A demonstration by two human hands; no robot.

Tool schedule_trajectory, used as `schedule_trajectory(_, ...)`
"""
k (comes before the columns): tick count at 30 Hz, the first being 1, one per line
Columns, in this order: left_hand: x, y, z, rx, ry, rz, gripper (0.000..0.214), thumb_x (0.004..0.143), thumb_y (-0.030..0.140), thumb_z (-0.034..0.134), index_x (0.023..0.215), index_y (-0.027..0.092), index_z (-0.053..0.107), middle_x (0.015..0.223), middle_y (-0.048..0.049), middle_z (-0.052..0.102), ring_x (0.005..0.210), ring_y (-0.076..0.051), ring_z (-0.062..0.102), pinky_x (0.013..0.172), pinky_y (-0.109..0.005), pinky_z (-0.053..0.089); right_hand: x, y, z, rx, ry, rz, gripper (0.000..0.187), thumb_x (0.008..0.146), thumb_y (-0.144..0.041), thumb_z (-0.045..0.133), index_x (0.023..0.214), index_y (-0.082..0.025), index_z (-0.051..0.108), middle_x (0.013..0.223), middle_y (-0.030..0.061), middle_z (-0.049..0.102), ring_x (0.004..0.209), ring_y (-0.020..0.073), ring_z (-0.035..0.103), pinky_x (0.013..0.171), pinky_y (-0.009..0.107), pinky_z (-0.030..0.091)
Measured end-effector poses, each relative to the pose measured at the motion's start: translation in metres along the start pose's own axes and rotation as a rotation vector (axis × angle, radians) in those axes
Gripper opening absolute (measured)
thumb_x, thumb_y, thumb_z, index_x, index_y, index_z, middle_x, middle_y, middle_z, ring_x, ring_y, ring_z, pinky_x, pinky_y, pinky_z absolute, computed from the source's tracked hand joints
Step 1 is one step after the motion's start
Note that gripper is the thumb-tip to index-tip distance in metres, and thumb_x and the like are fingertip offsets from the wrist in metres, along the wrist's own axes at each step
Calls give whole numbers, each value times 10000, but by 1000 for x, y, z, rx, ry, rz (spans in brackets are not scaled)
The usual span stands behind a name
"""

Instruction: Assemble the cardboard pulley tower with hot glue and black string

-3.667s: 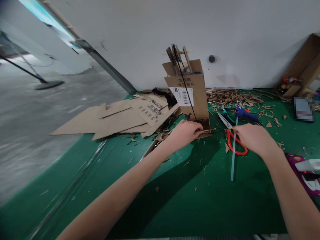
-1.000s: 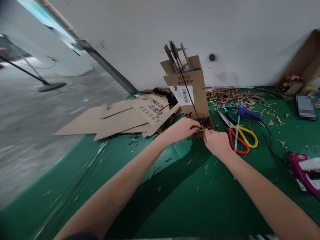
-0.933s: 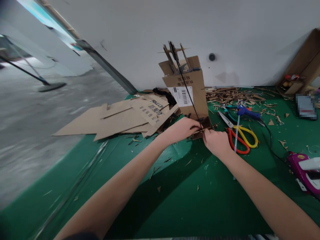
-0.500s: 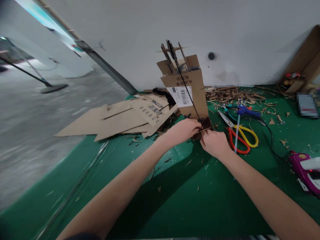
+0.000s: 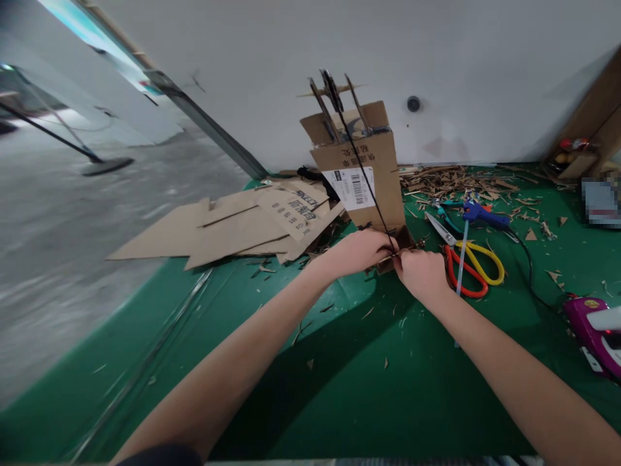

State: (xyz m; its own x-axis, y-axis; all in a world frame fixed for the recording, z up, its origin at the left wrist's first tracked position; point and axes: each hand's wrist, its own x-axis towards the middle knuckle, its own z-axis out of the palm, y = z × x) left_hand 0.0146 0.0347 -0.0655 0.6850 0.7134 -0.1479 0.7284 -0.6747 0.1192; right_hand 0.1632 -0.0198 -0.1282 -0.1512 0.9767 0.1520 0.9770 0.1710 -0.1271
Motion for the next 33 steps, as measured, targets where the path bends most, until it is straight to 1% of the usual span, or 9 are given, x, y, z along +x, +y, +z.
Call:
schedule_trajectory(5,2,-4,5,-26,9,25,299,882,141,462,1035,197,713,1086,-66,730,1002,-212,675,858,-313,518,0,1,1,-29,-8,-17,359,970,-400,400,902,-195,688,853,94,747,721,219,694,611,282,401)
schedule_trajectory(9,1,-7,8,-60,63,8,268,893,180,467,1006,195,710,992,-66,734,930,-184,682,809,-268,518,-6,1,0,-34,31,-130,353,968,-392,390,902,-196,677,816,67,730,652,195,663,571,280,344)
schedule_trajectory(13,-2,-8,6,-111,85,-37,264,885,188,466,1006,197,701,978,-64,732,882,-185,677,765,-263,513,-12,5,0,-19,217,-281,325,951,-339,408,819,-182,660,764,43,691,633,164,622,557,297,283)
schedule_trajectory(16,-2,-8,2,-193,82,-10,281,869,161,460,1010,200,700,995,-50,737,875,-178,673,756,-256,504,-13,10,0,-21,357,-326,254,920,-282,452,795,-172,644,736,30,657,625,143,587,544,302,251)
schedule_trajectory(19,-2,-7,-2,-270,82,23,302,837,113,455,983,187,709,988,-44,742,861,-171,672,770,-256,502,-12,14,-1,-44,423,-351,196,897,-239,478,792,-173,630,746,24,633,651,138,568,535,304,233)
schedule_trajectory(24,-2,-3,-3,-372,125,-88,258,796,121,502,966,162,692,887,-48,731,791,-170,665,748,-266,515,-11,15,-4,-112,462,-344,160,898,-196,483,854,-191,637,939,54,638,756,147,549,523,291,224)
schedule_trajectory(27,-2,-4,-1,-391,147,-136,258,804,134,508,998,160,675,896,-51,726,790,-171,664,717,-263,512,-11,15,-3,-157,459,-299,196,927,-191,466,844,-206,643,882,54,604,746,151,523,512,290,209)
schedule_trajectory(29,-1,-4,1,-371,133,-130,274,807,126,506,1023,161,670,911,-52,727,798,-171,665,705,-261,508,-9,15,-2,-188,447,-282,201,929,-172,466,857,-208,651,842,48,592,726,152,516,511,297,202)
schedule_trajectory(33,-1,-5,3,-272,110,-102,315,802,103,487,1032,182,687,944,-51,730,840,-185,669,739,-281,507,-6,15,1,-196,408,-303,214,925,-148,467,945,-201,674,863,44,637,728,155,548,519,311,213)
